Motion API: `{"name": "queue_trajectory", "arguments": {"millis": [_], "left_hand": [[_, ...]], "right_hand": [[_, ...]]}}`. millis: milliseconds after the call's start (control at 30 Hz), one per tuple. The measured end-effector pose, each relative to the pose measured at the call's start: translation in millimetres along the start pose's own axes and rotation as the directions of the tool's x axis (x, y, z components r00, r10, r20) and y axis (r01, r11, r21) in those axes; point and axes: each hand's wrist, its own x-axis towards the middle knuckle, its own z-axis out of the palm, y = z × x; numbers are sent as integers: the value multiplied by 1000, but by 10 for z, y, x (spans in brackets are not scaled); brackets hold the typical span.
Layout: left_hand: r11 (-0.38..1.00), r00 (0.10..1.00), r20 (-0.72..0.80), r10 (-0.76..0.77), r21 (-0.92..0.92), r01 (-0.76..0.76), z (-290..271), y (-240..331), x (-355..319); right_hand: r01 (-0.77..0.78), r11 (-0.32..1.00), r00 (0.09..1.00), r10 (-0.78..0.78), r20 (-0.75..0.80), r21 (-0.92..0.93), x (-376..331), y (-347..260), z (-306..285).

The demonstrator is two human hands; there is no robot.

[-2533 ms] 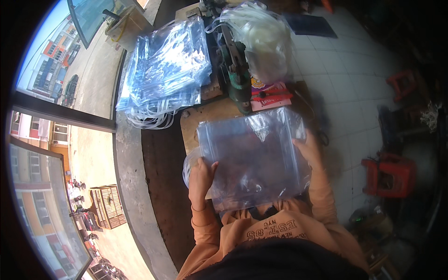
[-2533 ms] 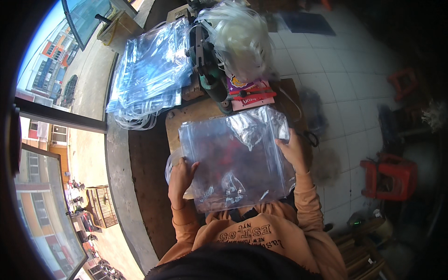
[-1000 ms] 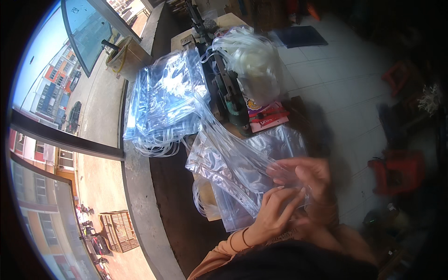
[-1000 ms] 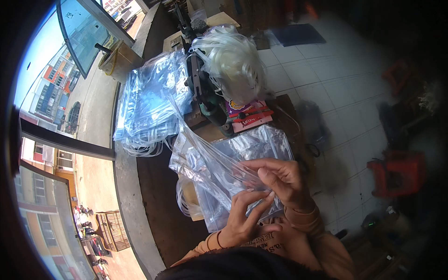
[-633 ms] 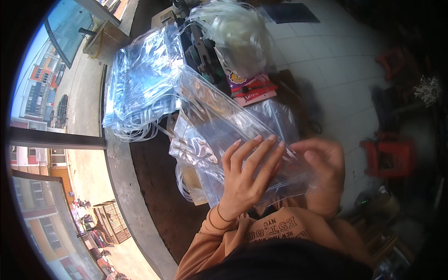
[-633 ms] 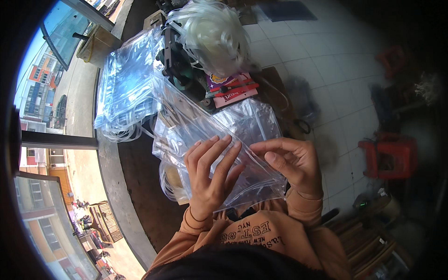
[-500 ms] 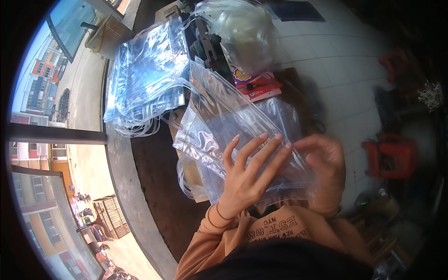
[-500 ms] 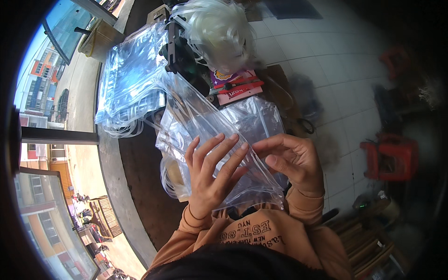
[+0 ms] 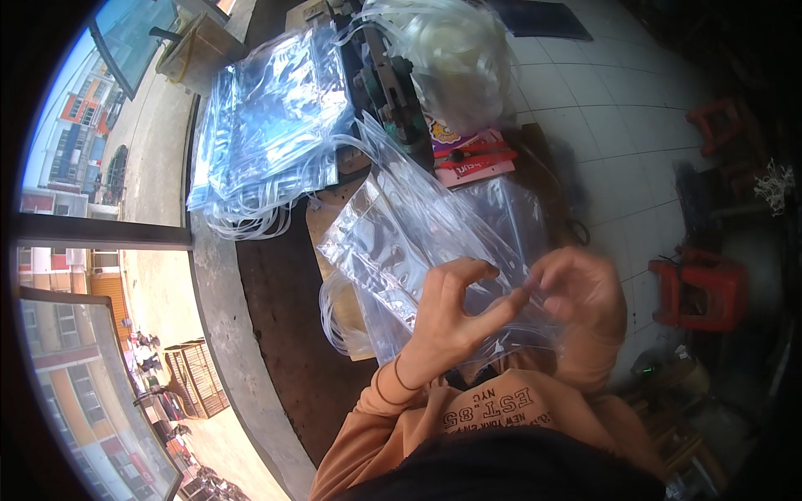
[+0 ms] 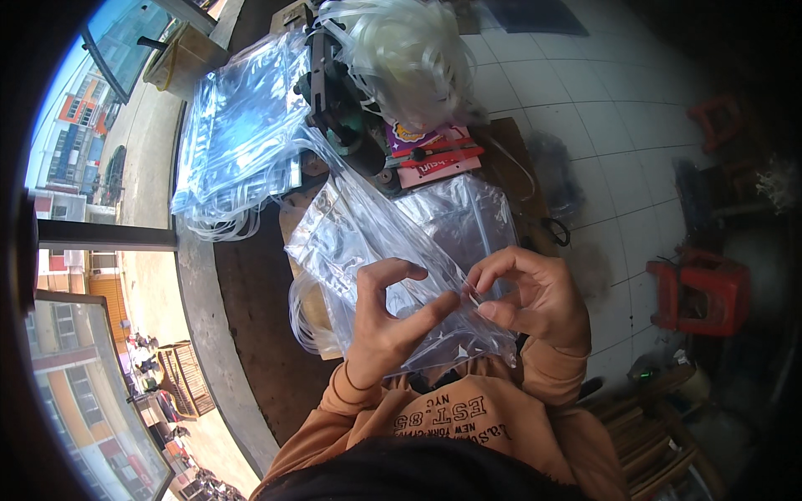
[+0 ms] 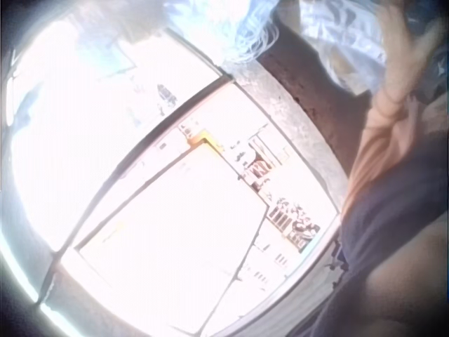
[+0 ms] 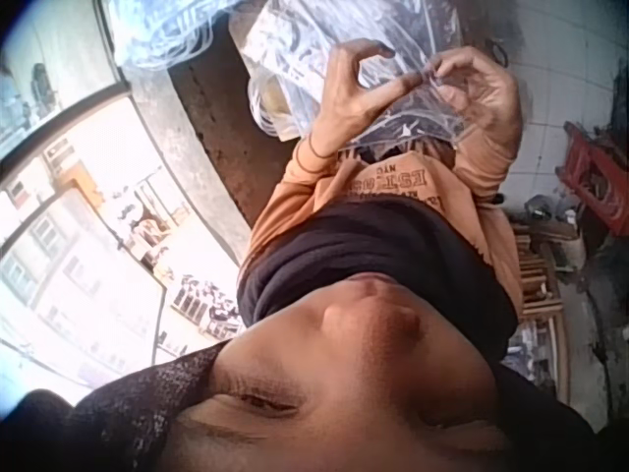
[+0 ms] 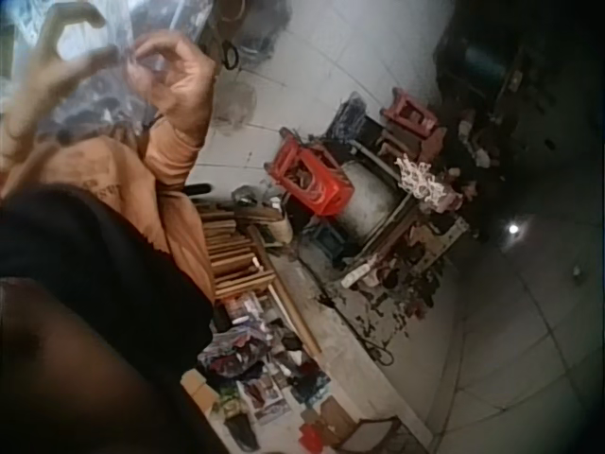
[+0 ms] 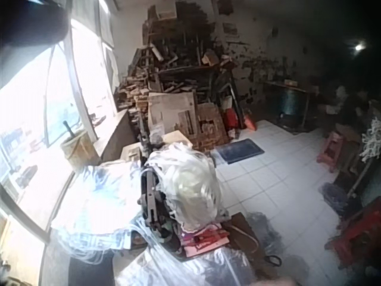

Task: The person trims the edges of a plastic bag using shears and then separates several transparent bags from a stack.

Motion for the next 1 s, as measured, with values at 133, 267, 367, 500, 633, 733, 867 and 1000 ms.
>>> {"name": "queue_trajectory", "arguments": {"millis": [133,267,367,500,633,733,867,1000], "left_hand": [[1000,999,-39,21,10,-21,8,14,-2],[995,994,-62,90,39,-88,12,16,17],[995,993,-77,91,55,-87,22,30,8],[985,982,-99,158,90,-149,36,10,2],[971,971,-112,211,138,-195,-1,4,41],[968,971,-101,217,152,-200,-22,-18,89],[979,977,-116,180,122,-166,-123,-49,201],[965,956,-163,245,131,-225,-190,-76,340]], "right_hand": [[-1,1000,1000,1,-31,0,3,21,-18],[-16,1000,1000,16,-14,1,6,10,-62],[-68,996,997,70,-32,54,1,-1,-71],[-62,996,997,65,-45,61,3,-10,-61],[77,972,958,-133,-252,-221,-73,-40,116],[286,515,841,-540,-47,-808,-149,-221,247],[185,341,859,-511,-16,-922,-210,-356,480],[200,437,851,-521,-65,-877,-251,-240,426]]}}
